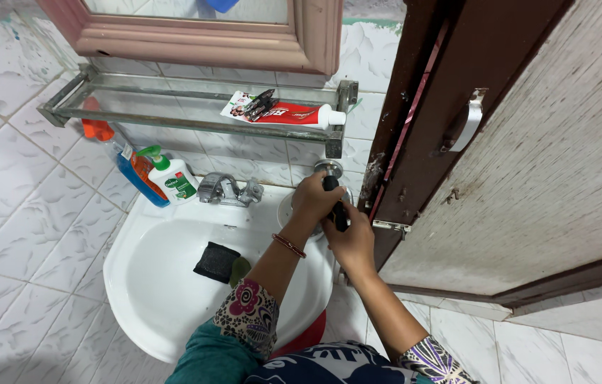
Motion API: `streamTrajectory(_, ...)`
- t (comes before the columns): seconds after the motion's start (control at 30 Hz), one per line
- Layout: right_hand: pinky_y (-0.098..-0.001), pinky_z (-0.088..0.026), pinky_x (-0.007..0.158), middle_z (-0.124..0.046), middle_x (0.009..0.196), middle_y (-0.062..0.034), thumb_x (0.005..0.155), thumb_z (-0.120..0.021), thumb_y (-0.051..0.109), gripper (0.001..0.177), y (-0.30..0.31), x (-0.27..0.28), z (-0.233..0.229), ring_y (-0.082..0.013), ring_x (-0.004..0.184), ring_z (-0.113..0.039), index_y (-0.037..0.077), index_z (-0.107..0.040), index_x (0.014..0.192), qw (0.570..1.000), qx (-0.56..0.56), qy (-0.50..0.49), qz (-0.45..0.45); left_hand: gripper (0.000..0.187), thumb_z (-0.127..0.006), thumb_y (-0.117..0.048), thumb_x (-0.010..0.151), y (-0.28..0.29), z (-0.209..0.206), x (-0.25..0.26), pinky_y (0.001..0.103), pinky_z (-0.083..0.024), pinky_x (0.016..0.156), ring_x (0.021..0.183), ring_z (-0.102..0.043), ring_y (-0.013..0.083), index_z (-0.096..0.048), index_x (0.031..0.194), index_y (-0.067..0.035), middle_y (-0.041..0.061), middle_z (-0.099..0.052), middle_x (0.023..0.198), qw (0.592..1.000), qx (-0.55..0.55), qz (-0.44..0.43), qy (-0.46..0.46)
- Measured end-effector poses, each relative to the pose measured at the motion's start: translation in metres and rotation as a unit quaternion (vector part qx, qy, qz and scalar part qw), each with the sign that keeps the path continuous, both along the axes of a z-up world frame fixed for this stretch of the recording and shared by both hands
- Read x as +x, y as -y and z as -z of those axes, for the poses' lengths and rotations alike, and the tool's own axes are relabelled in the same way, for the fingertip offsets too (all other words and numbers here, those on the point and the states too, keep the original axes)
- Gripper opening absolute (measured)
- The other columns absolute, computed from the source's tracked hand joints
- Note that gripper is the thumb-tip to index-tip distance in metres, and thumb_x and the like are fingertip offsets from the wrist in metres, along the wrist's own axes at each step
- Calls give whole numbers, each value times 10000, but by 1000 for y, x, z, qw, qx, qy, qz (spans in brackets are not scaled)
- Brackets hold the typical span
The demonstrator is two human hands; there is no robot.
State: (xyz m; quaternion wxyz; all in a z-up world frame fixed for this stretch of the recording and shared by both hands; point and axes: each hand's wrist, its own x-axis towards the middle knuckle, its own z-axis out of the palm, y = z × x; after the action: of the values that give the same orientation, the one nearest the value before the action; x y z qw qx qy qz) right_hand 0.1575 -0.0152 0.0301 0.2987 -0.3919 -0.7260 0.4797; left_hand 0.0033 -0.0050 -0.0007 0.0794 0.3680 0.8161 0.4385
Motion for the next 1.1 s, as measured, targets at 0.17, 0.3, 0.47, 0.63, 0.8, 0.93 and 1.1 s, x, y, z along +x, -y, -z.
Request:
streamTrajectory(0.17, -309, -607, 552, -708, 813, -73, 942, -622, 193, 311, -5, -2, -2, -146, 626, -707, 6, -683, 1183, 994, -76, -53, -65, 761, -778, -521, 696, 2, 3, -2, 431, -551, 904, 1037, -716, 335, -672, 1281, -45, 192, -743, 1093, 1000, -28, 1, -1)
streamTrajectory(0.3, -318, -621, 561, -685, 761, -111, 1009, -553, 218, 305, -10, -9, 11, -137, 629, -694, -24, -707, 1110, 987, -120, -82, -74, 755, -755, -522, 716, 1, 5, -6, 435, -534, 919, 1058, -695, 342, -664, 1317, -73, 186, -725, 1145, 1000, -27, 7, -3)
streamTrajectory(0.47, -326, -619, 565, -687, 811, -112, 1037, -510, 237, 332, -13, -14, 23, -150, 645, -690, -41, -681, 1100, 976, -175, -110, -74, 753, -733, -524, 729, 1, 6, -5, 418, -543, 915, 1059, -707, 323, -655, 1332, -80, 176, -727, 1159, 999, -35, 16, -7)
streamTrajectory(0.63, -328, -597, 576, -675, 863, -97, 1054, -471, 226, 345, -9, -18, 27, -165, 657, -665, -61, -661, 1081, 941, -257, -208, -73, 744, -735, -517, 730, 1, 3, -6, 421, -545, 900, 1034, -706, 325, -665, 1326, -79, 183, -739, 1109, 999, -28, 14, -11)
streamTrajectory(0.8, -345, -581, 592, -663, 843, -112, 1063, -458, 248, 354, -8, -19, 29, -185, 662, -652, -48, -651, 1068, 911, -319, -251, -73, 719, -739, -515, 728, -1, 6, -9, 428, -543, 891, 1034, -698, 327, -679, 1314, -102, 187, -731, 1094, 1000, -24, 11, -9)
streamTrajectory(0.93, -347, -583, 600, -659, 834, -122, 1063, -457, 258, 363, -7, -18, 32, -200, 660, -654, -49, -652, 1063, 902, -333, -266, -65, 686, -738, -507, 732, -1, 9, -10, 425, -546, 892, 1038, -700, 324, -693, 1299, -124, 180, -732, 1096, 1000, -21, 10, -3)
streamTrajectory(1.1, -359, -582, 590, -644, 821, -129, 1058, -478, 254, 350, -8, -19, 36, -213, 663, -663, -55, -643, 1055, 894, -345, -281, -56, 704, -730, -490, 742, 1, 7, -9, 416, -542, 918, 1070, -706, 326, -659, 1343, -129, 183, -738, 1131, 998, -35, 14, 43)
